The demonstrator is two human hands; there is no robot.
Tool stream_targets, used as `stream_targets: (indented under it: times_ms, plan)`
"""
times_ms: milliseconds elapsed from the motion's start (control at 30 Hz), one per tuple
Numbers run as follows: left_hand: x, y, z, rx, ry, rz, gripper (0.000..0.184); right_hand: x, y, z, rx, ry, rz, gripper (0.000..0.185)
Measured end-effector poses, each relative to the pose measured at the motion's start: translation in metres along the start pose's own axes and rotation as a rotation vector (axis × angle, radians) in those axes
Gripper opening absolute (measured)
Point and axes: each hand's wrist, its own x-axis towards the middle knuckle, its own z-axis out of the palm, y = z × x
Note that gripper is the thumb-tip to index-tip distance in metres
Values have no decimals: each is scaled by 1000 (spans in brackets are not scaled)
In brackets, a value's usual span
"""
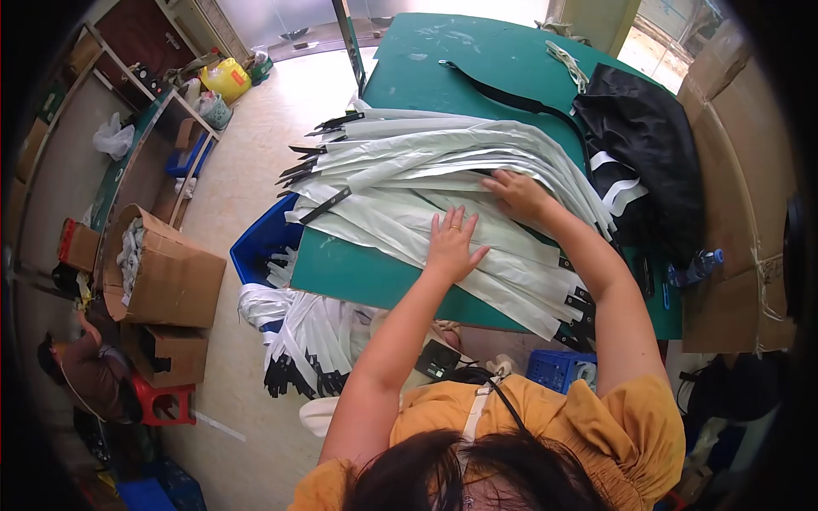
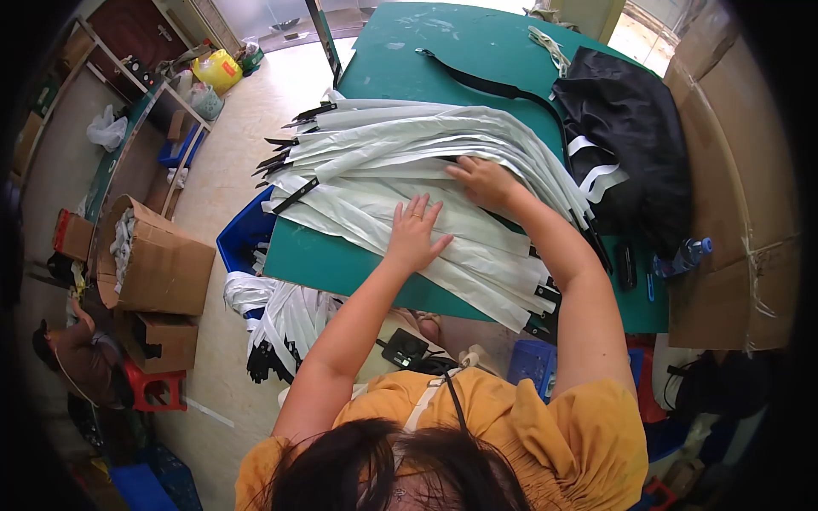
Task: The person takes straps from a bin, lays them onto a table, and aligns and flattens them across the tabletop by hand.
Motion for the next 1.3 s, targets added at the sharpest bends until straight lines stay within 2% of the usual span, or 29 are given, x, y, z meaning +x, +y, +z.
stream_targets:
  times_ms: [33,67,200,400,500,600,700,733,833,867,1000,1100,1200,1300]
  plan:
    - [3,-1,5,-20,-42,-19,61,-4,-4,-2,-66,17,-84,51]
    - [4,1,4,-6,-33,-22,60,-5,-7,-10,-70,-78,-81,55]
    - [5,5,-4,19,-20,-27,58,-12,-14,-6,83,-65,24,64]
    - [4,2,3,78,0,-10,55,-7,1,-4,-23,-214,135,56]
    - [-6,1,4,57,81,10,52,-11,10,8,-155,83,53,43]
    - [-20,-3,5,-43,119,-7,50,-8,-4,7,-94,253,-137,26]
    - [-19,-5,1,-90,147,20,44,-12,-42,5,350,-66,287,15]
    - [-19,-4,0,-93,160,35,42,-8,-54,1,456,-85,451,27]
    - [-21,-6,0,-46,180,102,41,-3,-66,18,390,-39,589,40]
    - [-22,-7,-3,-72,175,113,40,3,-73,10,364,-100,634,54]
    - [-26,-9,-12,-130,195,143,37,16,-84,15,255,-184,644,64]
    - [-28,-8,-14,-146,210,138,34,24,-80,18,325,-366,702,56]
    - [-29,-9,-15,-160,221,141,33,26,-73,36,284,-269,779,45]
    - [-29,-11,-14,-164,238,141,32,32,-43,17,640,-440,818,34]
